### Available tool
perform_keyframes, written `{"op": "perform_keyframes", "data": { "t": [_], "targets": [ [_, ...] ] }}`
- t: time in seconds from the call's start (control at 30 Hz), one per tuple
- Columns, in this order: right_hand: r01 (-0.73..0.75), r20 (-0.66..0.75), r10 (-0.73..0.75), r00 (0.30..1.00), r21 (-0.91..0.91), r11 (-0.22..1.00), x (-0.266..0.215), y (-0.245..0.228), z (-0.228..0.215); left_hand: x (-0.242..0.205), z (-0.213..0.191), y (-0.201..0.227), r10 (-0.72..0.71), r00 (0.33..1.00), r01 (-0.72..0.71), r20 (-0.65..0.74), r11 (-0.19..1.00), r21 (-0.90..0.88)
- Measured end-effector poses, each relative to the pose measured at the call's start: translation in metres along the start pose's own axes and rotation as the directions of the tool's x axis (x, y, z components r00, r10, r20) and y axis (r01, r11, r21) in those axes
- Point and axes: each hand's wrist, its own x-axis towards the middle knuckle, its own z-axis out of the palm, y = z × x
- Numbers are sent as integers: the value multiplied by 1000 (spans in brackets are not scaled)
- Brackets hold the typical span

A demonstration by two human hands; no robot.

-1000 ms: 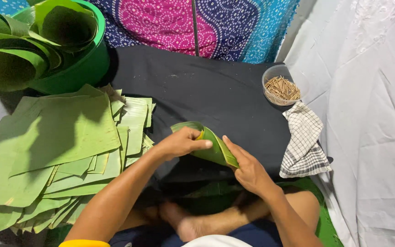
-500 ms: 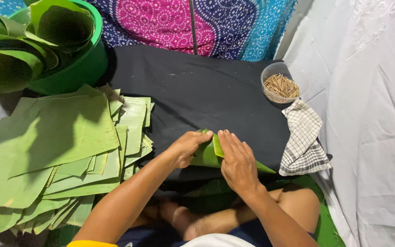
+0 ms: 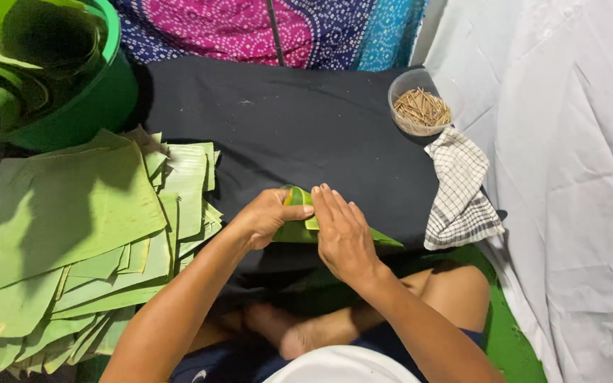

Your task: Folding banana leaves into cone shapes and pinning them with small wooden sticks.

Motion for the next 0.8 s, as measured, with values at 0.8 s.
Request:
{"op": "perform_keyframes", "data": {
  "t": [0.8],
  "targets": [
    [-20, 283, -96, 954, 380, 925, 4, 64, -4, -2, -28, -2, 137, 991, -135, -10, 984, 114]
  ]
}}
